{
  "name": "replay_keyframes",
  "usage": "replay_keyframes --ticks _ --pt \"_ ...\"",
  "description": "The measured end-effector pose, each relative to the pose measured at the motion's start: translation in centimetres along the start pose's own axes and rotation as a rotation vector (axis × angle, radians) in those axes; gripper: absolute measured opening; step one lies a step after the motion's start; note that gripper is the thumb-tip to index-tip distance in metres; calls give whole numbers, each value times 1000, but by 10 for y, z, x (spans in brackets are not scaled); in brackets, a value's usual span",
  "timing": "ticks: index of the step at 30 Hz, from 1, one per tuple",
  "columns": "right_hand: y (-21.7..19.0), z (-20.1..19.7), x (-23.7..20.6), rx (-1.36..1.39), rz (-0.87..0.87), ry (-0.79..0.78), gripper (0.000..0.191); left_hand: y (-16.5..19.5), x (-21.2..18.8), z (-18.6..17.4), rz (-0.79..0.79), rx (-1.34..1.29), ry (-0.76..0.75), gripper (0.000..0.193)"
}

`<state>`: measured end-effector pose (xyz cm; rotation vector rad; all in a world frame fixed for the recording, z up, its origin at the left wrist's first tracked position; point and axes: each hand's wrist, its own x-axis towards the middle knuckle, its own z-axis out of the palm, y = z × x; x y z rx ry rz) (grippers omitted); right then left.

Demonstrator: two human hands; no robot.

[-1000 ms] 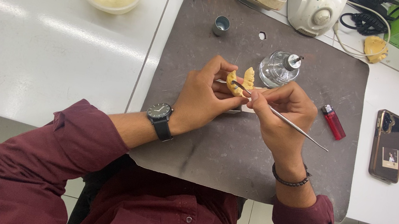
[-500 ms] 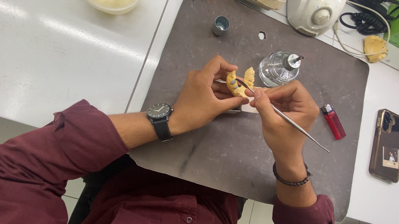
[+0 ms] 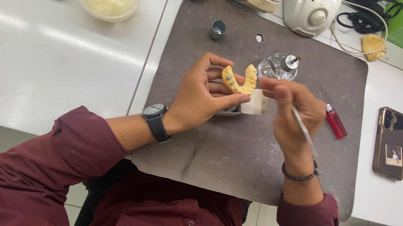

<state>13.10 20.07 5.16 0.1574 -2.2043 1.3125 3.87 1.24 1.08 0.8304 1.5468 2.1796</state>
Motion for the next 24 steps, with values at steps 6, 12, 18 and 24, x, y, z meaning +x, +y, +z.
replay_keyframes --ticks 6,12,18,24 --pt "-13 11 0 -153 -143 -122 35 -2 2 -1 -59 -257 -44 58" --pt "-20 12 4 -407 -277 -34 34 2 5 -4 -35 -229 -79 58" --pt "-11 4 2 -383 -326 -32 33 7 -1 -4 -5 -208 -126 57" --pt "-3 0 0 -291 -368 40 33 6 3 -6 88 -248 -193 41"
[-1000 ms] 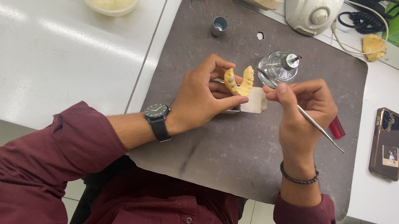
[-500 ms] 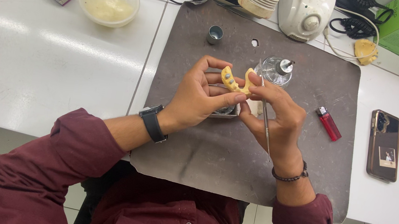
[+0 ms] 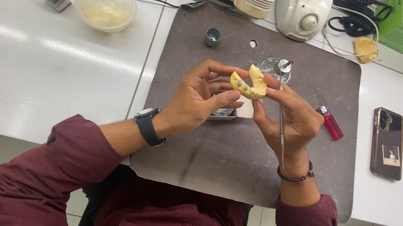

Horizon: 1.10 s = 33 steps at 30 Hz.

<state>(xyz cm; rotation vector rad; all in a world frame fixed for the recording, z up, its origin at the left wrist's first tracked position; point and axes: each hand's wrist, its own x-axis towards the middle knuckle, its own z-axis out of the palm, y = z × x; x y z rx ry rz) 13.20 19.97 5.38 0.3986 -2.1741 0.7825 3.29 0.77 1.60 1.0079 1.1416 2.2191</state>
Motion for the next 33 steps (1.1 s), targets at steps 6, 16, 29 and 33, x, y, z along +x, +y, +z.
replay_keyframes --ticks 6,16,29,33 --pt "3 3 -4 91 77 19 31 -3 0 -5 -16 -182 -54 34" --pt "18 -7 -19 309 205 177 53 1 1 -6 31 -87 40 58" --pt "61 -54 -16 337 506 402 44 -2 4 -14 -121 -164 29 63" --pt "62 -51 -17 346 496 403 39 6 4 -13 -144 -167 -101 66"
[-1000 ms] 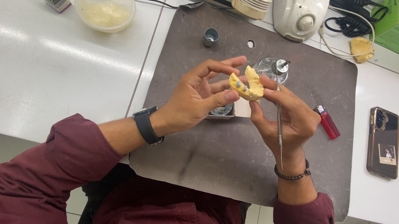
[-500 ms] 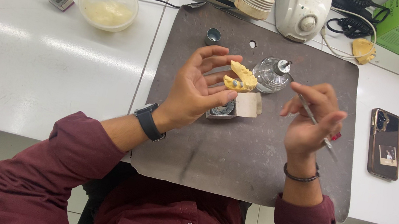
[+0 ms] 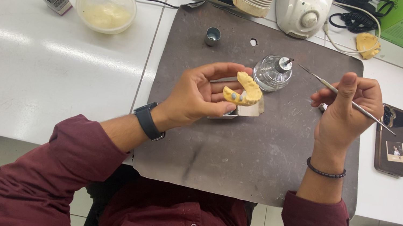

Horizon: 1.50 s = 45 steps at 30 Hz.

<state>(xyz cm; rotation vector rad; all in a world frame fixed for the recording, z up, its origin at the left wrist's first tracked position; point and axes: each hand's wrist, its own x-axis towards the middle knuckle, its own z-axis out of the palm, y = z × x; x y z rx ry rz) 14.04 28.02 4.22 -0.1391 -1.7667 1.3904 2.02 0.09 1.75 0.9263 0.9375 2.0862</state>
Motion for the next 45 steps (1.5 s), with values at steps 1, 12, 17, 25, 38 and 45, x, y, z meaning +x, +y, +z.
replay_keyframes --ticks 1,12,17,25,38,45 --pt "0 1 0 -4 3 7 38 3 -1 1 -12 5 -31 67" --pt "-11 8 2 -15 42 9 28 6 -4 2 -44 76 -82 67" --pt "-14 13 2 -139 39 -113 15 -4 1 -8 -8 96 151 62" --pt "-12 14 1 -426 -98 -180 12 -11 5 -14 38 65 296 62" --pt "-14 18 -1 -457 -103 -191 11 -13 5 -14 41 102 277 64" --pt "-12 17 0 -476 -128 -211 11 -12 5 -14 24 117 307 65"
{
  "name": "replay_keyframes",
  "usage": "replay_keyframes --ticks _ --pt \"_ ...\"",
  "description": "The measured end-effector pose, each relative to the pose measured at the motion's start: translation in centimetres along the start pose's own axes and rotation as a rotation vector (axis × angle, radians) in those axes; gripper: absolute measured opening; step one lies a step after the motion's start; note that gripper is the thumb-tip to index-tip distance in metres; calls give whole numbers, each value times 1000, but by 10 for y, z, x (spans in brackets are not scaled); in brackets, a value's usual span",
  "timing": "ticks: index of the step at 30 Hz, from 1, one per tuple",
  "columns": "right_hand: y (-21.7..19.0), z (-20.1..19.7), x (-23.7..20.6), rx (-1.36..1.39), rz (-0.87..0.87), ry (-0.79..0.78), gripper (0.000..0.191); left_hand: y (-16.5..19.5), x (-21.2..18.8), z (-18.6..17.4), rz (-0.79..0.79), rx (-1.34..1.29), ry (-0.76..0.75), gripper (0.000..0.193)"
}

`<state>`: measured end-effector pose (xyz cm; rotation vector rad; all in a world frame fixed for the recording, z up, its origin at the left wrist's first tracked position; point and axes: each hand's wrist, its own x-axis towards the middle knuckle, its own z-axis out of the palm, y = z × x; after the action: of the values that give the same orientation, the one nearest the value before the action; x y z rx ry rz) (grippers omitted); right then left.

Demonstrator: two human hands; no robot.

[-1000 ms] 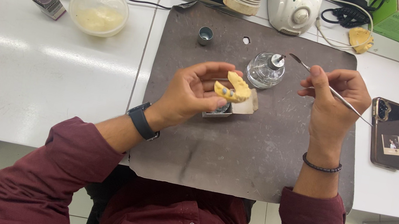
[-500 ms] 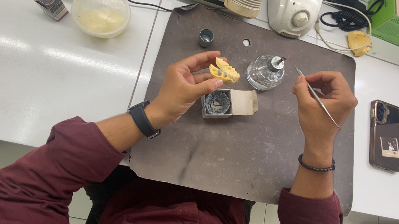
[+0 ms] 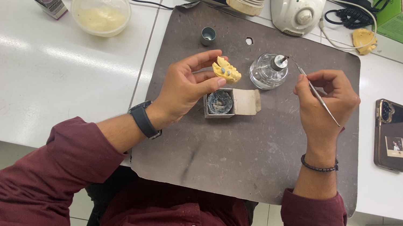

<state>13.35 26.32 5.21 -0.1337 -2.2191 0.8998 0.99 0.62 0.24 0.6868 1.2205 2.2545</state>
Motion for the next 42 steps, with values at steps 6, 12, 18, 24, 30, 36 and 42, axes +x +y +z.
replay_keyframes --ticks 6,12,18,24,30,36,42 --pt "-6 2 3 -6 17 -1 11 -1 1 -1 -3 11 6 65" --pt "-20 1 1 580 338 -327 18 -2 1 -1 6 37 67 65" --pt "-25 27 -13 342 345 -526 14 -4 3 -3 0 117 141 65" --pt "-29 45 -21 147 219 -484 7 -8 2 -1 -32 119 158 67" --pt "-35 54 -24 133 88 -410 8 -10 2 -1 -49 130 157 67" --pt "-36 57 -24 117 41 -425 10 -13 3 -1 -51 133 162 68" --pt "-27 56 -27 130 141 -399 8 -13 3 -4 -42 137 135 67"
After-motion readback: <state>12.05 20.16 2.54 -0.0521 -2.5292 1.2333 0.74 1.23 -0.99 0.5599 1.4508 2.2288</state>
